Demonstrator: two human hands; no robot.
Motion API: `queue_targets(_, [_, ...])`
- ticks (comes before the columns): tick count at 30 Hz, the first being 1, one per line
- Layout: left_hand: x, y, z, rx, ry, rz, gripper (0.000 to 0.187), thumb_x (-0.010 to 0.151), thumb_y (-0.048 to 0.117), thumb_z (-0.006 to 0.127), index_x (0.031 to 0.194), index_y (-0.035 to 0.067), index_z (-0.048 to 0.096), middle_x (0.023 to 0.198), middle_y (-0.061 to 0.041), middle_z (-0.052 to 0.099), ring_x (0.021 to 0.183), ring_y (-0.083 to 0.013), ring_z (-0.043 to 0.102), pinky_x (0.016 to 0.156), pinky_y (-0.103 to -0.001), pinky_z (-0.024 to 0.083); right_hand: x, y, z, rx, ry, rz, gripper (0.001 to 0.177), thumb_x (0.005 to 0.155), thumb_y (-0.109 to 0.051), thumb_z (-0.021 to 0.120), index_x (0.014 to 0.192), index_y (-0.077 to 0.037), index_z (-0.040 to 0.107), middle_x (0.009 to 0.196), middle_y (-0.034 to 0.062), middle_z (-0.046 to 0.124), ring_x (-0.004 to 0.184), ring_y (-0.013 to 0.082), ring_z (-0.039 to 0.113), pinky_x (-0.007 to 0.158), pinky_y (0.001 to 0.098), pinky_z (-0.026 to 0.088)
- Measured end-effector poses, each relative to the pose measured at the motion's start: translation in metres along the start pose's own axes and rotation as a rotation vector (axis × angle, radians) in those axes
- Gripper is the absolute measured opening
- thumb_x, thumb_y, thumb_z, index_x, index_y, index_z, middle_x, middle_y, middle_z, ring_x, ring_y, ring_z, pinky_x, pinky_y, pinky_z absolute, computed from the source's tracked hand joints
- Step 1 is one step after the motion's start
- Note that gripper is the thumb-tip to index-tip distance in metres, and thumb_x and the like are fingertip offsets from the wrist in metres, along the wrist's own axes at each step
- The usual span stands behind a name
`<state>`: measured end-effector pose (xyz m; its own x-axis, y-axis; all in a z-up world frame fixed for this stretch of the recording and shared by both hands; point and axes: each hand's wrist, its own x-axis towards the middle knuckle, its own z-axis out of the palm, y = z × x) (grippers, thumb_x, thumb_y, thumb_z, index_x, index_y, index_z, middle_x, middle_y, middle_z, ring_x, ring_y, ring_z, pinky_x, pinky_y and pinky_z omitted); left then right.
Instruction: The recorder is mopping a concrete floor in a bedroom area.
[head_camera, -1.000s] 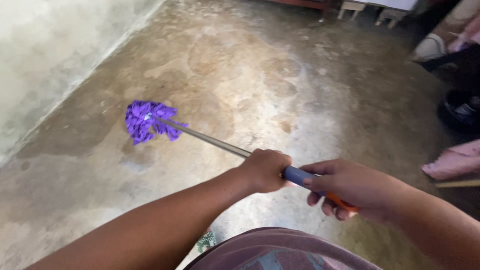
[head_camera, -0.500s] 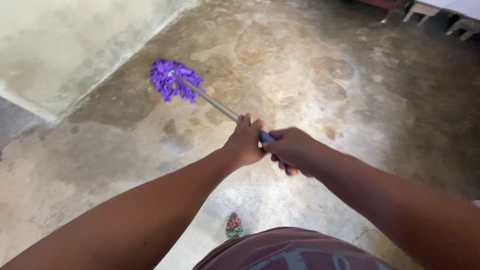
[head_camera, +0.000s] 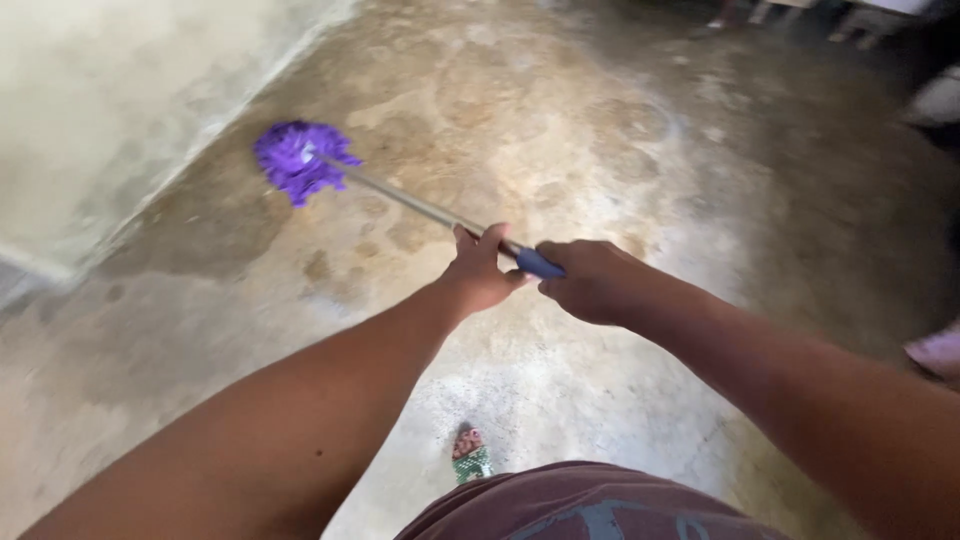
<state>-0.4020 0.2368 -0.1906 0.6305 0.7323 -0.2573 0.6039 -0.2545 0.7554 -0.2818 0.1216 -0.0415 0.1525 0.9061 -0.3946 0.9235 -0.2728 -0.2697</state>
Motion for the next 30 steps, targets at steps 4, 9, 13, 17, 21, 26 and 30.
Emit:
queue_targets(4, [-0.01, 0.047, 0.083, 0.045, 0.003, 0.141, 0.079, 0.083, 0.045, 0.083, 0.146, 0.022, 0.041, 0.152, -0.051, -0.012, 0.148, -0.065, -0.001, 0.121, -0.057, 0.021, -0.08, 0.045, -0.016, 0.213, -0.08, 0.344, 0.043, 0.095, -0.034, 0.061, 0.139, -0.029, 0.062, 0.101, 0.0118, 0.076, 0.088, 0.0283, 0.074, 0.084, 0.0455, 0.056])
queue_targets(9, [-0.066, 0.141, 0.198, 0.041, 0.039, 0.25, 0.072, 0.083, 0.045, 0.081, 0.136, 0.012, 0.043, 0.144, -0.061, -0.014, 0.14, -0.0757, -0.015, 0.115, -0.078, 0.002, -0.205, 0.122, -0.023, 0.094, -0.026, 0.525, 0.05, 0.094, -0.045, 0.066, 0.143, -0.042, 0.057, 0.095, 0.0072, 0.079, 0.085, 0.0222, 0.074, 0.083, 0.0407, 0.054])
queue_targets(13, [-0.161, 0.221, 0.233, 0.069, -0.163, 0.276, 0.078, 0.082, 0.054, 0.077, 0.138, 0.013, 0.041, 0.14, -0.063, -0.015, 0.137, -0.0765, -0.02, 0.112, -0.081, 0.0, -0.317, 0.165, 0.001, 0.108, 0.003, 0.614, 0.046, 0.092, -0.048, 0.067, 0.137, -0.042, 0.062, 0.083, 0.0054, 0.076, 0.074, 0.0204, 0.075, 0.076, 0.0389, 0.056])
queue_targets(17, [-0.244, 0.288, 0.277, 0.134, -0.396, 0.344, 0.079, 0.086, 0.061, 0.072, 0.137, 0.008, 0.044, 0.141, -0.064, -0.017, 0.138, -0.0769, -0.026, 0.111, -0.083, -0.003, -0.432, 0.205, 0.024, 0.146, -0.092, 0.861, 0.057, 0.099, -0.038, 0.065, 0.154, -0.04, 0.056, 0.076, 0.0022, 0.069, 0.066, 0.0135, 0.065, 0.064, 0.0319, 0.053])
queue_targets(21, [-0.306, 0.328, 0.325, 0.112, -0.479, 0.362, 0.085, 0.079, 0.059, 0.079, 0.135, 0.004, 0.047, 0.149, -0.061, -0.017, 0.138, -0.075, -0.023, 0.11, -0.077, 0.0, -0.534, 0.244, 0.061, 0.541, 0.008, 0.996, 0.052, 0.099, -0.03, 0.069, 0.151, -0.036, 0.061, 0.069, 0.0046, 0.053, 0.054, 0.0161, 0.048, 0.052, 0.0352, 0.041])
queue_targets(26, [-0.33, 0.351, 0.331, 0.264, -0.618, 0.73, 0.065, 0.077, 0.064, 0.072, 0.116, 0.013, 0.067, 0.143, -0.024, 0.052, 0.148, -0.0431, 0.031, 0.116, -0.076, 0.011, -0.641, 0.309, 0.118, 0.875, 0.088, 1.001, 0.054, 0.096, -0.018, 0.07, 0.148, -0.024, 0.059, 0.063, 0.0147, 0.058, 0.042, 0.0209, 0.05, 0.039, 0.0381, 0.046])
queue_targets(30, [-0.307, 0.337, 0.312, 0.421, -0.781, 0.813, 0.049, 0.083, 0.058, 0.068, 0.112, 0.018, 0.071, 0.125, -0.009, 0.069, 0.124, -0.0311, 0.059, 0.114, -0.071, 0.025, -0.591, 0.244, 0.089, 1.12, -0.072, 1.062, 0.058, 0.095, -0.017, 0.075, 0.147, -0.031, 0.053, 0.057, 0.0096, 0.049, 0.035, 0.0168, 0.038, 0.031, 0.0344, 0.03])
